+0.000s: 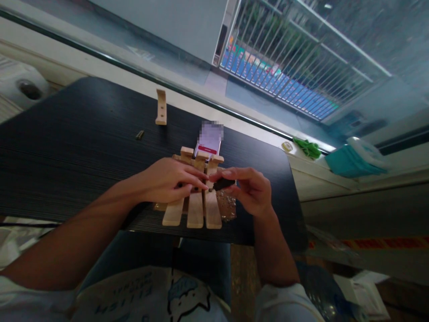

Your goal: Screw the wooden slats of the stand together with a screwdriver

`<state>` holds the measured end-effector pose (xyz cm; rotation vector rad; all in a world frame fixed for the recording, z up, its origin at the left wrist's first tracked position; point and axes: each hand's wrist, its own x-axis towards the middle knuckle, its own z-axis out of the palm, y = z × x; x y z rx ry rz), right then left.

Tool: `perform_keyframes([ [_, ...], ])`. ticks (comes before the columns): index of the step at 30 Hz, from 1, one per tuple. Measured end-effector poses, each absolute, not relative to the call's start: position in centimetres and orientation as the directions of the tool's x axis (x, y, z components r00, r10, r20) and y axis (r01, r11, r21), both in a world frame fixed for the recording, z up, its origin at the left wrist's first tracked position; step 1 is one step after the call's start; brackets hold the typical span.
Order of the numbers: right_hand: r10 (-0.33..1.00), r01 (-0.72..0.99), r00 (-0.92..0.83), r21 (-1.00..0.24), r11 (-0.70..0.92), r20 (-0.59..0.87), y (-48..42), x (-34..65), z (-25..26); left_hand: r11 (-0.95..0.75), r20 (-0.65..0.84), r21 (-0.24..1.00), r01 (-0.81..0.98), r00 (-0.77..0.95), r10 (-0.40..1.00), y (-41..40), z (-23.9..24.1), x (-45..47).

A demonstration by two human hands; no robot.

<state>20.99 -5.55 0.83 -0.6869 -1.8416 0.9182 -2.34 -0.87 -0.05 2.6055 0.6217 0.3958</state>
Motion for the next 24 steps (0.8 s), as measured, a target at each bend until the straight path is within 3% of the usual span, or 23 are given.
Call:
perform_keyframes([
  [3,0.810,0.120,-0.362,-0.839,0.531,0.461,-5.50,21.10,0.72,-0.806,0.169,0.467,0.364,0.858,0.485,-0.89,-0.02,-2.30],
  [19,0.746,0.133,-0.255,-0.742,0.657,0.615,-4.97,20.60,0.22,-0.806,0.160,0.469,0.360,0.864,0.478,-0.82,-0.05,-2.33],
  [24,0.771,0.189,-0.224,-0.750,0.634,0.596,-5.11,20.29,0.39,-0.808,0.166,0.470,0.356,0.863,0.477,-0.74,-0.15,-2.38],
])
